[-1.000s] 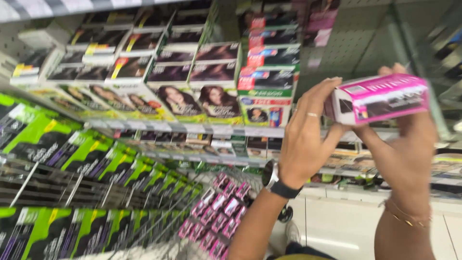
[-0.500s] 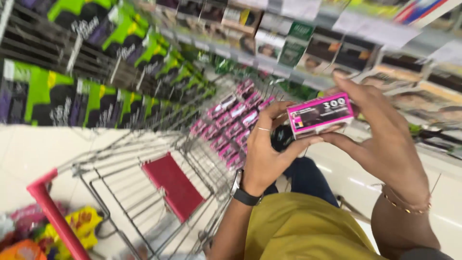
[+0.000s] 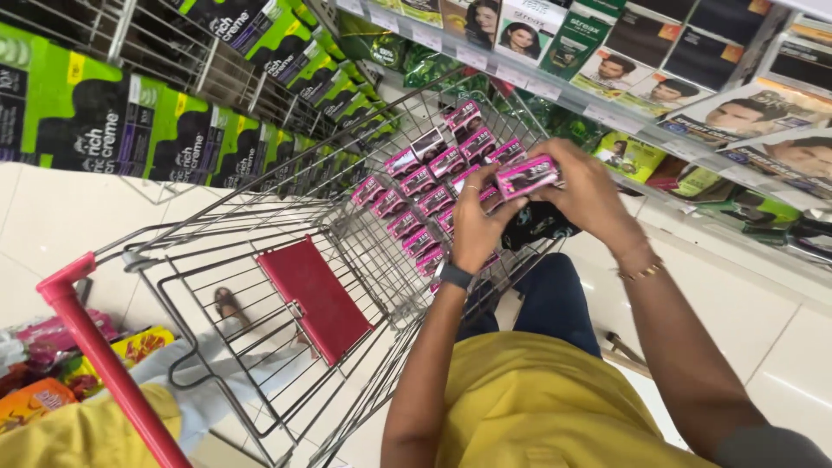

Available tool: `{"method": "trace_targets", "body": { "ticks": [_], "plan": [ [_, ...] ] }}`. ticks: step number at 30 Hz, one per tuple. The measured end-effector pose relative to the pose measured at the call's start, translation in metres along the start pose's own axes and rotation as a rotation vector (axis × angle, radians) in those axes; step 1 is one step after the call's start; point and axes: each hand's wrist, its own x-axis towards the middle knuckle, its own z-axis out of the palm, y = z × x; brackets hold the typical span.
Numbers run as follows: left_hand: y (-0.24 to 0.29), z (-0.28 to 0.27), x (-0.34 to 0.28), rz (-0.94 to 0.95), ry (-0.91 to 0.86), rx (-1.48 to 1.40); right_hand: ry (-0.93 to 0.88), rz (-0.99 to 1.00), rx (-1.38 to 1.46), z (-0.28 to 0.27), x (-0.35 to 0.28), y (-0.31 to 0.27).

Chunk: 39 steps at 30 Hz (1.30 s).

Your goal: Picking hair dye boxes from a store shelf and placing them into a shopping cart.

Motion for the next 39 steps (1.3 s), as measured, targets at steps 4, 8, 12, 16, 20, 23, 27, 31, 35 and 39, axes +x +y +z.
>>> {"method": "trace_targets", "body": {
  "ticks": [4,8,12,16,20,23,27,31,35,39],
  "plan": [
    [-0.051,0.014,0.011,-0.001,0.053,0.050,-0.079,0.232,-0.079,0.026,0.003,0.026],
    [-0.071,0.026,0.019,-0.036,0.083,0.073,0.066,0.109,-0.127,0.040,-0.002,0.053],
    [-0.056,0.036,0.022,0.008,0.074,-0.010,0.102,0.119,-0.140,0.026,-0.002,0.045],
    [-0.052,0.038,0.012,-0.003,0.070,0.002,0.061,0.159,-0.111,0.010,-0.004,0.027],
    [-0.053,0.039,0.007,-0.049,0.076,0.020,-0.030,0.169,-0.179,0.013,-0.003,0.030],
    [-0.064,0.038,0.012,-0.079,0.088,0.063,-0.038,0.187,-0.178,0.029,-0.003,0.048],
    [-0.133,0.037,0.028,-0.031,0.135,0.172,-0.014,0.169,-0.107,0.069,-0.004,0.096],
    [-0.144,0.036,0.029,-0.117,0.117,0.235,-0.016,0.291,-0.044,0.099,-0.013,0.111],
    [-0.178,0.034,0.018,-0.181,0.047,0.304,-0.074,0.339,-0.096,0.111,-0.031,0.120],
    [-0.203,0.028,0.008,-0.162,-0.030,0.351,-0.449,0.431,-0.651,0.110,-0.041,0.108]
  ]
}}
